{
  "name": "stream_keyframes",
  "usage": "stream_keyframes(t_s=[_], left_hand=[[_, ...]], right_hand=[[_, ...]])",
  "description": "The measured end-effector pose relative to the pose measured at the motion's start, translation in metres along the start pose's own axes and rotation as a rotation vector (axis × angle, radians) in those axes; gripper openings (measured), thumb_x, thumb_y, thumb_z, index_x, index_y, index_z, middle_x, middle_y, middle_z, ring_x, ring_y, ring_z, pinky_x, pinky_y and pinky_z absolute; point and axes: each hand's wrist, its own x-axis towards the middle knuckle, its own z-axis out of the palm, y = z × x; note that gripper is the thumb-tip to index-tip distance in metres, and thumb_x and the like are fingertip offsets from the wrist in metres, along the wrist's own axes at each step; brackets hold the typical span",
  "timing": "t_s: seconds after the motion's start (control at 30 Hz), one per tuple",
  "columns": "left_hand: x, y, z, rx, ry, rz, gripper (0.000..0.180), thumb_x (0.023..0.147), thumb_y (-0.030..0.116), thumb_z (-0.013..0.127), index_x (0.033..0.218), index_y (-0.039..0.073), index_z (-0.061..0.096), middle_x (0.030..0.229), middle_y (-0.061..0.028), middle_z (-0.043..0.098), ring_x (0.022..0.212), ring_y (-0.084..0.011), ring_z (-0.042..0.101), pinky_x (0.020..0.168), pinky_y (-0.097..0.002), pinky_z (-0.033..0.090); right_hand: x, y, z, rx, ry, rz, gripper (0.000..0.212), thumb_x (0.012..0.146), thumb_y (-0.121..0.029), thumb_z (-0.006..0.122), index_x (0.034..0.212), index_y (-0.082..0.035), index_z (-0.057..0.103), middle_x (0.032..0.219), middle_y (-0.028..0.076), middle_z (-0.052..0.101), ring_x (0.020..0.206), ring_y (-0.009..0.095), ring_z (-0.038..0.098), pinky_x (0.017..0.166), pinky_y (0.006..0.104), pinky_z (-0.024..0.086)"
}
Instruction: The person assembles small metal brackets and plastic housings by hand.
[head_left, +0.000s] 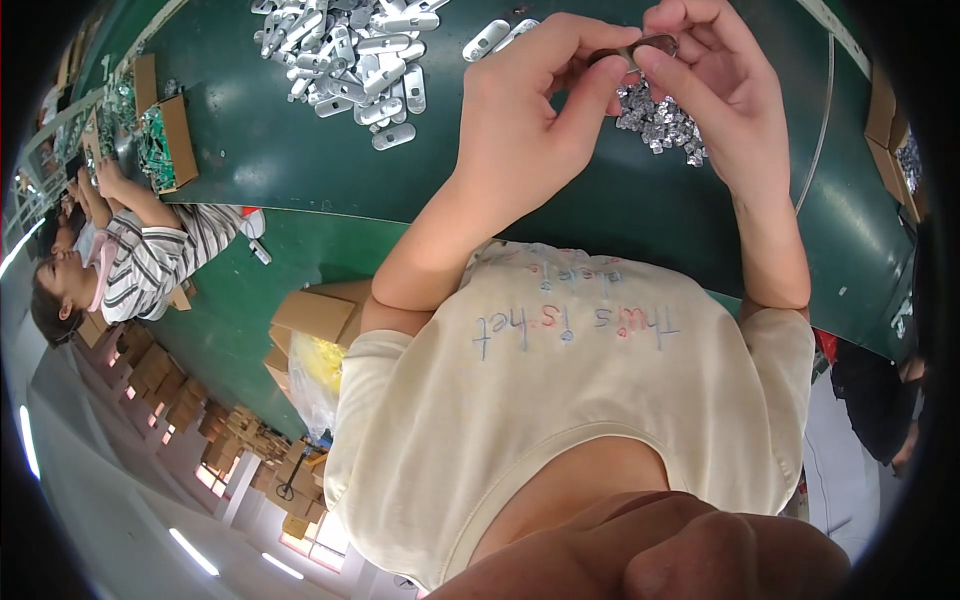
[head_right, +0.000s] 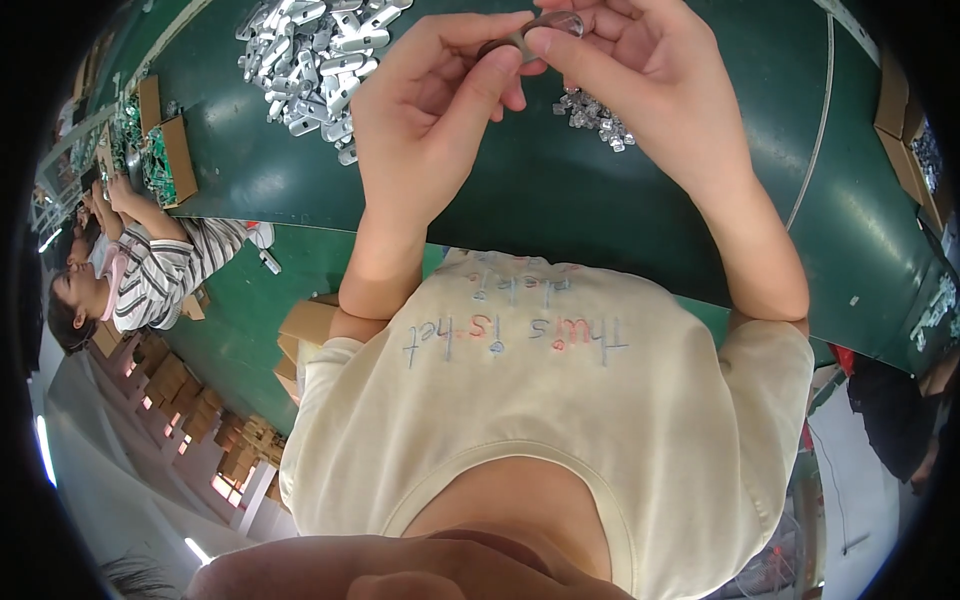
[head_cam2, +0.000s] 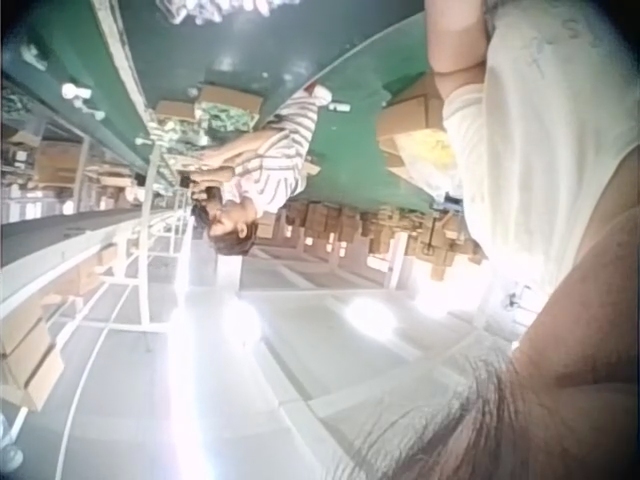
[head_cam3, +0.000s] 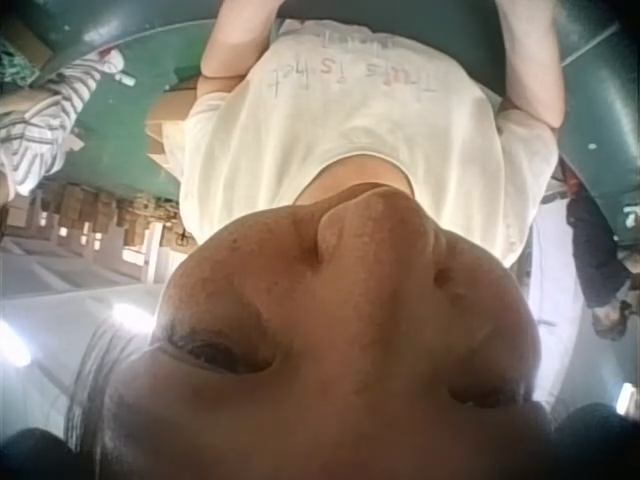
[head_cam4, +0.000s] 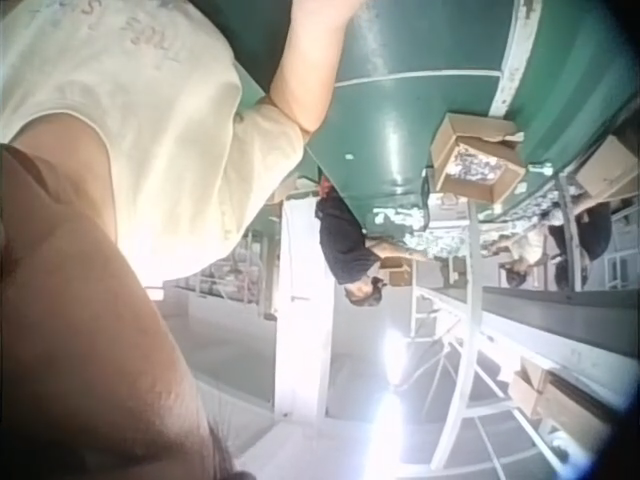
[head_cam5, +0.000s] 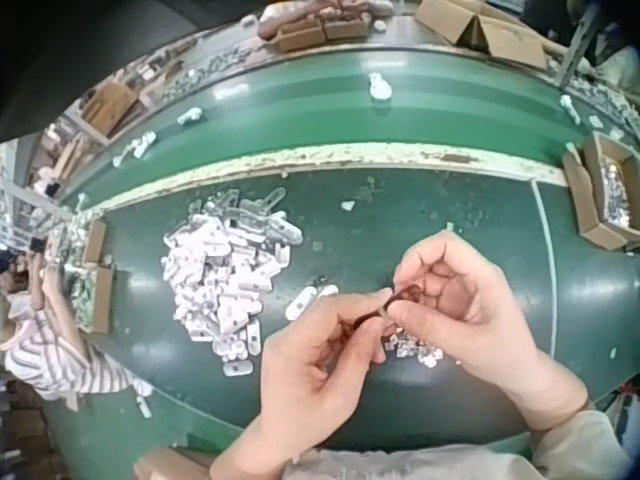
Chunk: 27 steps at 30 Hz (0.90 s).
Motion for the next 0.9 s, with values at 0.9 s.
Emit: stream_keyframes(t_s=[0.9], left_hand=[[0.060, -0.080, 0.020, -0.246, 0.013, 0.086, 0.025, 0.088, 0.001, 0.055, 0.112, -0.004, 0.053, 0.087, -0.0062, 0.060, 0.068, -0.0094, 0.056, 0.060, -0.0215, 0.046]], right_hand=[[0.070, 0.061, -0.165, -0.590, 0.715, -0.294, 0.018, 0.089, -0.021, 0.058, 0.092, -0.004, 0.060, 0.069, 0.001, 0.061, 0.064, 0.007, 0.057, 0.057, 0.0211, 0.044]])
